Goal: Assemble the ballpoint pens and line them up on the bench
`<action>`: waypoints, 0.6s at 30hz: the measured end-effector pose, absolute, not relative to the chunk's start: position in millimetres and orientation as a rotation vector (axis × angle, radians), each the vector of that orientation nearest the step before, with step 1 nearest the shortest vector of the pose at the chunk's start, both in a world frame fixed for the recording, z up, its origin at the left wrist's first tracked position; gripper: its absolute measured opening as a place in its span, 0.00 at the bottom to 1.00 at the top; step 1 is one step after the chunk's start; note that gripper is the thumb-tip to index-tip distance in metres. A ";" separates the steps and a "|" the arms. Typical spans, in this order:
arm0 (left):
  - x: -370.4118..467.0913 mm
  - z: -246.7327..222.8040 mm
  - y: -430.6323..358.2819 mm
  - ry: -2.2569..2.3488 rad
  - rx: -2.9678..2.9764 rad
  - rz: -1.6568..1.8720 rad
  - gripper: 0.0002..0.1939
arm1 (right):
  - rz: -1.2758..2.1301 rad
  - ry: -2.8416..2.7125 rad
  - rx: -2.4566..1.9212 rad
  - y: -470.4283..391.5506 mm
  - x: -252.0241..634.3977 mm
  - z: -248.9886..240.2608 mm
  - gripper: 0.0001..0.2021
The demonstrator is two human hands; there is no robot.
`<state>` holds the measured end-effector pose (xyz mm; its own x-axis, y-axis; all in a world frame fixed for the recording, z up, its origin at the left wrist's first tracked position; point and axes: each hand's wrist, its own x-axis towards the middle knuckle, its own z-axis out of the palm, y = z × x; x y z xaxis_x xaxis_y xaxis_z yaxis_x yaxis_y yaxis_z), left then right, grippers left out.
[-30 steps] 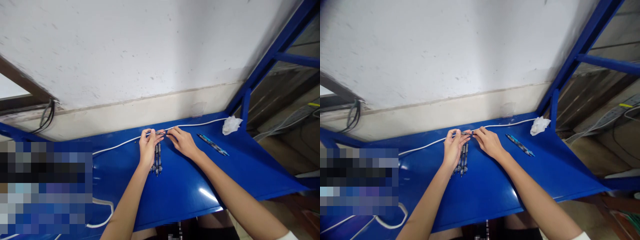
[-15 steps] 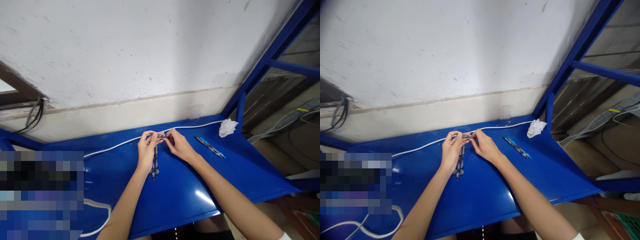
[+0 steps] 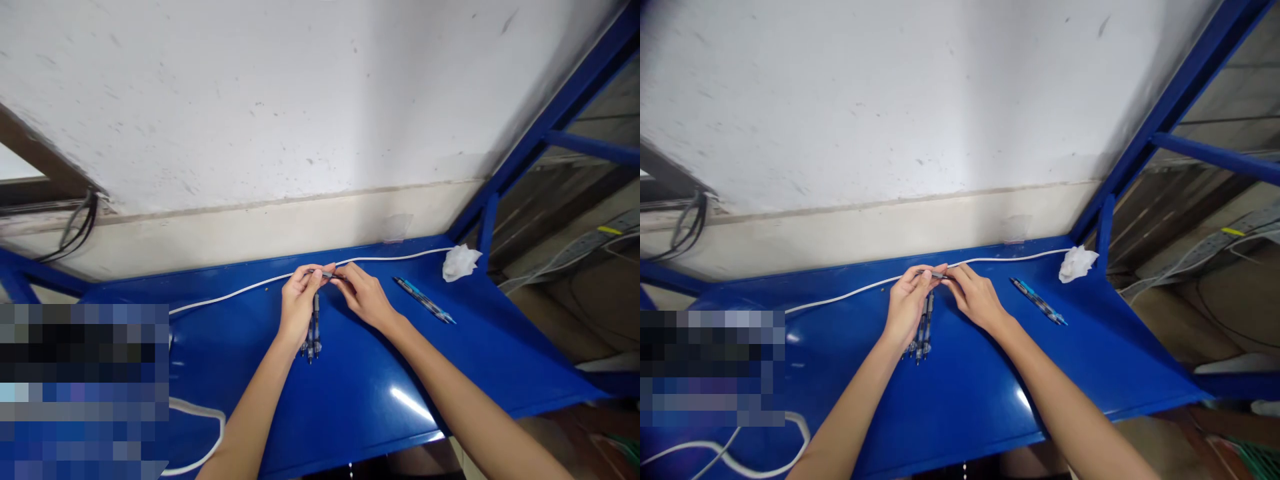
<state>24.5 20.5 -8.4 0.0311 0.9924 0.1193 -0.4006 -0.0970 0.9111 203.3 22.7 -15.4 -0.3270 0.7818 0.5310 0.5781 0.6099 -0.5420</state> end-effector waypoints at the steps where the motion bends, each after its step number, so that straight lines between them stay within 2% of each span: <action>1: 23.8 -8.6 20.7 0.813 1.007 1.411 0.13 | 0.343 -2.019 -1.075 23.0 203.4 -17.2 0.10; 6: 19.2 -12.7 23.3 0.909 1.019 1.418 0.13 | 0.372 -1.981 -1.091 25.7 206.2 -25.6 0.08; 13: 16.4 -17.4 25.0 0.902 1.045 1.409 0.13 | 0.342 -2.088 -1.067 26.5 209.2 -20.7 0.13; 18: 14.2 -12.3 24.6 0.884 1.025 1.375 0.17 | 0.444 -2.119 -1.093 22.7 207.1 -14.5 0.14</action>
